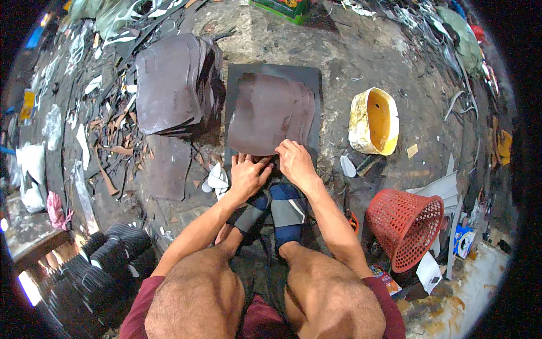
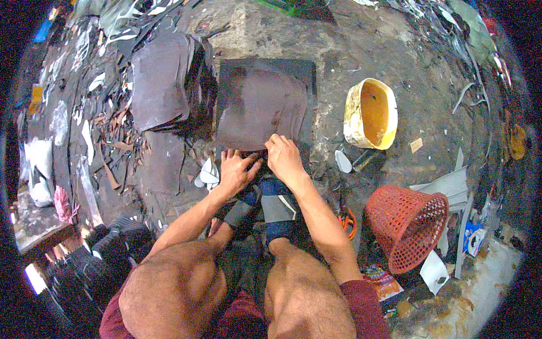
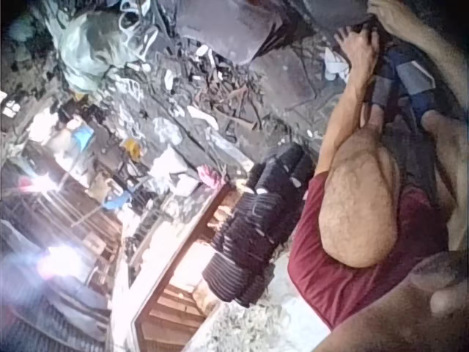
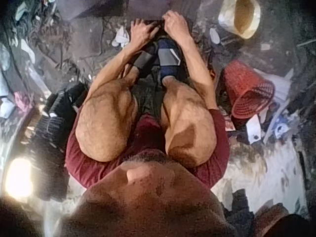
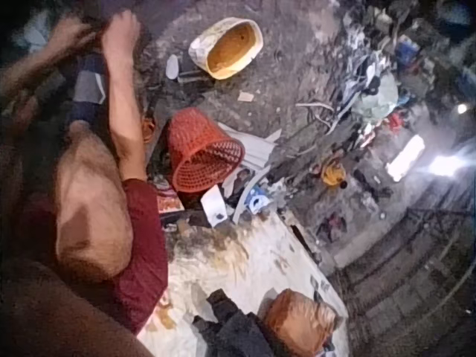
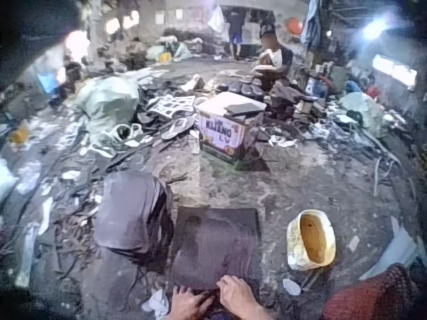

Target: The person sits on the floor and repeatedly smooths the surface of dark brown shoe insoles using a small white tool. They handle each insole one at a time, rub the tool across the surface, then place the insole onto a growing stack.

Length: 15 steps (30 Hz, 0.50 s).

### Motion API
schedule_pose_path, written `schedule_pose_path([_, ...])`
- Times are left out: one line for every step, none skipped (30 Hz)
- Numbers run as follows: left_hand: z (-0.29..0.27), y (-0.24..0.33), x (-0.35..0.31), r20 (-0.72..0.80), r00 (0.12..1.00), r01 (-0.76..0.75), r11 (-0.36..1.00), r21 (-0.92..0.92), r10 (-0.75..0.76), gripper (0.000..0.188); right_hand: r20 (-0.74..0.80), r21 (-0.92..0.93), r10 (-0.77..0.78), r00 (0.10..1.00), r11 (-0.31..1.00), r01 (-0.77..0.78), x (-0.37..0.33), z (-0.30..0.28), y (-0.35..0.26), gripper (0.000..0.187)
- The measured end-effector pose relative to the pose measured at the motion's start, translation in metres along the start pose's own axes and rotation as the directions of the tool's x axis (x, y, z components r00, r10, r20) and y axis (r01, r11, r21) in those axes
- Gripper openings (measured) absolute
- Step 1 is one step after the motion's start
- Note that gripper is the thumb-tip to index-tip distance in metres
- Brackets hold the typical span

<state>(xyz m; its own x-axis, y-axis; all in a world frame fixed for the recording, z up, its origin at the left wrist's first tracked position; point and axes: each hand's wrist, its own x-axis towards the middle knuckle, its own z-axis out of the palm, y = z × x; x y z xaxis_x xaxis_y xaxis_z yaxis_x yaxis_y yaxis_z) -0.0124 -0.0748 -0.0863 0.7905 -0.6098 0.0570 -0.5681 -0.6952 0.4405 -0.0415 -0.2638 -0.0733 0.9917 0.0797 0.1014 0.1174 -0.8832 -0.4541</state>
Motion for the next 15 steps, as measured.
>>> schedule_pose_path([-0.001, 0.003, -0.001, -0.01, 1.0, 0.027, 1.0, -0.001, -0.027, 0.032, -0.001, 0.05, 0.076, 0.997, 0.996, -0.075, 0.001, 0.001, -0.002, 0.01])
schedule_pose_path([-0.001, 0.006, -0.002, -0.02, 0.998, 0.053, 0.999, -0.003, -0.053, 0.033, 0.012, 0.03, 0.07, 0.997, 0.997, -0.071, 0.001, 0.001, -0.002, 0.01])
schedule_pose_path([-0.002, 0.005, -0.002, 0.002, 0.998, 0.055, 0.998, 0.006, -0.055, 0.034, 0.027, 0.01, 0.066, 0.997, 0.998, -0.066, 0.001, 0.0, -0.003, 0.01])
schedule_pose_path([-0.001, 0.005, -0.002, -0.065, 0.977, 0.184, 0.959, -0.216, -0.202, 0.034, 0.039, -0.011, 0.06, 0.997, 0.998, -0.059, 0.001, -0.002, -0.003, 0.01])
schedule_pose_path([0.0, 0.004, -0.003, -0.096, 0.93, 0.282, 0.856, -0.434, -0.355, 0.033, 0.029, -0.022, 0.065, 0.997, 0.998, -0.064, -0.001, -0.001, -0.003, 0.013])
schedule_pose_path([0.0, 0.002, -0.004, -0.089, 0.86, 0.342, 0.696, -0.631, -0.502, 0.034, 0.019, -0.034, 0.07, 0.997, 0.997, -0.069, -0.005, 0.002, -0.002, 0.017])
schedule_pose_path([-0.002, -0.006, 0.003, 0.042, 0.65, 0.522, 0.406, -0.75, -0.758, 0.044, 0.006, -0.048, 0.074, 0.997, 0.996, -0.074, -0.008, 0.003, -0.002, 0.022])
schedule_pose_path([-0.009, -0.013, 0.012, 0.212, 0.396, 0.389, -0.046, -0.92, -0.894, 0.057, 0.015, -0.048, 0.06, 0.998, 0.997, -0.06, -0.005, -0.005, -0.012, 0.026])
schedule_pose_path([-0.019, -0.027, 0.017, 0.298, 0.442, 0.413, -0.104, -0.905, -0.846, 0.063, 0.025, -0.047, 0.046, 0.999, 0.998, -0.045, -0.003, -0.013, -0.023, 0.031])
schedule_pose_path([-0.029, -0.037, 0.021, 0.384, 0.482, 0.441, -0.161, -0.883, -0.788, 0.068, 0.036, -0.048, 0.034, 0.999, 0.998, -0.032, -0.003, -0.019, -0.033, 0.037])
schedule_pose_path([-0.042, -0.032, 0.032, 0.419, 0.592, 0.518, -0.073, -0.852, -0.688, 0.063, 0.111, -0.108, 0.101, 0.989, 0.99, -0.089, -0.005, -0.014, -0.036, 0.045])
schedule_pose_path([-0.038, -0.032, 0.032, 0.278, 0.702, 0.533, 0.226, -0.815, -0.655, 0.066, 0.119, -0.047, 0.177, 0.977, 0.984, -0.172, -0.004, -0.011, -0.033, 0.043])
schedule_pose_path([-0.033, -0.035, 0.034, 0.146, 0.809, 0.487, 0.511, -0.709, -0.569, 0.069, 0.124, 0.015, 0.246, 0.961, 0.968, -0.25, 0.003, -0.008, -0.026, 0.041])
schedule_pose_path([-0.033, -0.031, 0.04, 0.049, 0.901, 0.386, 0.747, -0.541, -0.43, 0.071, 0.131, 0.071, 0.321, 0.938, 0.941, -0.332, 0.006, -0.004, -0.014, 0.039])
schedule_pose_path([-0.033, -0.023, 0.042, 0.097, 0.912, 0.34, 0.605, -0.719, -0.398, 0.068, -0.056, 0.32, 0.32, 0.946, 0.903, -0.286, 0.002, 0.007, 0.006, 0.031])
